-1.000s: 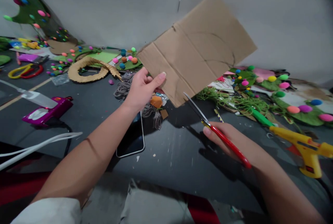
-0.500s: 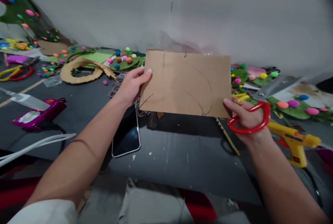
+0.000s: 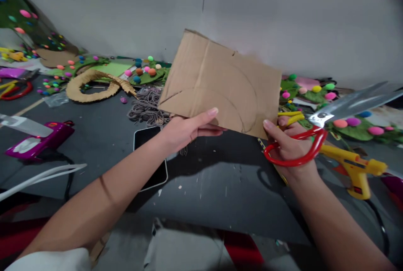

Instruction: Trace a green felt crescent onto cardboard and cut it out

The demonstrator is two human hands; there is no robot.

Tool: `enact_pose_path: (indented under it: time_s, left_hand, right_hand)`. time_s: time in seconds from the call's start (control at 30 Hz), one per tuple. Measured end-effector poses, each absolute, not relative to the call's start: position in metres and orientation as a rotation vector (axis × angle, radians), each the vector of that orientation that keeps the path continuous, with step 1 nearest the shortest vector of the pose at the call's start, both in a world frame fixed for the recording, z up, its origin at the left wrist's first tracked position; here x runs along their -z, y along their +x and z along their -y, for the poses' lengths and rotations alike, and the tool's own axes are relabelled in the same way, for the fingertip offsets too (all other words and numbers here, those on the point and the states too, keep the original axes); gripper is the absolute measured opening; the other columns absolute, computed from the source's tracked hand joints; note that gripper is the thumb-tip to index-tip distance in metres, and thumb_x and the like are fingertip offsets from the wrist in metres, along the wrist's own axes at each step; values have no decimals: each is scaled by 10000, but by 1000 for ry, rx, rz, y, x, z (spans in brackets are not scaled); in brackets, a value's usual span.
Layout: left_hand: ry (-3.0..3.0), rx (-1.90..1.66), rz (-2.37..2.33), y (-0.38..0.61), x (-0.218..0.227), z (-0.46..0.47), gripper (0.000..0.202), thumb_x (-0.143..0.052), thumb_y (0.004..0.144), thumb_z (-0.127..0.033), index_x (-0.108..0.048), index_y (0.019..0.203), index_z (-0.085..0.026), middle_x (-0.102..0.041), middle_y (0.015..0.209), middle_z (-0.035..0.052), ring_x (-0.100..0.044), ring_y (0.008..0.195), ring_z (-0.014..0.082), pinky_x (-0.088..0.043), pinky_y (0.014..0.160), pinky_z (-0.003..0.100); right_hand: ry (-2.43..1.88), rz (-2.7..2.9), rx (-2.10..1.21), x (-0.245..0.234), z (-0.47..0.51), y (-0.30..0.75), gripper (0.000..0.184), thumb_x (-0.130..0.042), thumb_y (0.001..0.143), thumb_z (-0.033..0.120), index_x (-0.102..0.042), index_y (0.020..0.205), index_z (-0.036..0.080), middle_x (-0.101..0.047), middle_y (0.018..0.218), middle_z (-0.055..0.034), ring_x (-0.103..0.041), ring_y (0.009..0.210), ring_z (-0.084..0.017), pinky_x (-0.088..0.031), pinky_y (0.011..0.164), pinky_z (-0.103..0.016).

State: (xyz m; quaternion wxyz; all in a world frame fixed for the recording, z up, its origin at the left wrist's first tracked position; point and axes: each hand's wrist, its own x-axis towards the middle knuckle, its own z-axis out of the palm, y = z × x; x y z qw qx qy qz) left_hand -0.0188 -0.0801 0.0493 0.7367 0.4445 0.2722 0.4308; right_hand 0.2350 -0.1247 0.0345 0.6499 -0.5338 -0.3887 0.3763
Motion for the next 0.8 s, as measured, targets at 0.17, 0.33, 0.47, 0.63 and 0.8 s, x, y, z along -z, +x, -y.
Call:
enact_pose_path:
  time_s: [0.17, 0.33, 0.47, 0.63, 0.8]
  left_hand:
    - [914, -1289, -773, -28, -53, 62, 184, -892, 824, -318, -802, 913, -185, -835, 944, 46, -823, 820, 205, -684, 731, 248]
    - [836, -1505, -755, -57, -57, 35, 173, -875, 839, -342, -769, 839, -205, -836, 981, 22, -830, 924, 186, -658, 785, 168]
    - [853, -1510, -741, -60, -59, 35, 153, -855, 849, -326, -769, 843, -200, -837, 984, 25, -831, 901, 183, -658, 773, 172]
    - [952, -1423, -727, -47, -57, 48, 168, -832, 878, -332, -810, 985, -203, -844, 1003, 32, -828, 923, 191, -668, 837, 222]
    - [1012, -1394, -755, -38, -55, 55, 199, -855, 856, -349, -805, 1008, -231, -843, 1059, 17, -822, 962, 209, -675, 900, 291]
  right_hand:
    - [-1270, 1096, -966, -35, 128, 242, 425, -882, 735, 553, -603, 746, 234, -644, 736, -6, -620, 573, -150, -529, 559, -311]
    - [-1619, 1614, -1339, -37, 141, 247, 618, -628, 876, 808, -608, 677, 223, -589, 577, -18, -604, 526, -180, -493, 530, -312]
    - [-1671, 1884, -1283, -31, 149, 242, 585, -582, 951, 758, -526, 693, 235, -592, 603, -2, -592, 562, -175, -462, 557, -299]
    - [-1622, 1848, -1272, -28, 152, 235, 534, -561, 979, 738, -523, 784, 242, -555, 656, 15, -584, 582, -169, -471, 552, -292]
    - [-1584, 1790, -1215, -34, 153, 230, 552, -536, 987, 742, -512, 758, 241, -518, 608, 17, -580, 546, -170, -472, 539, -300]
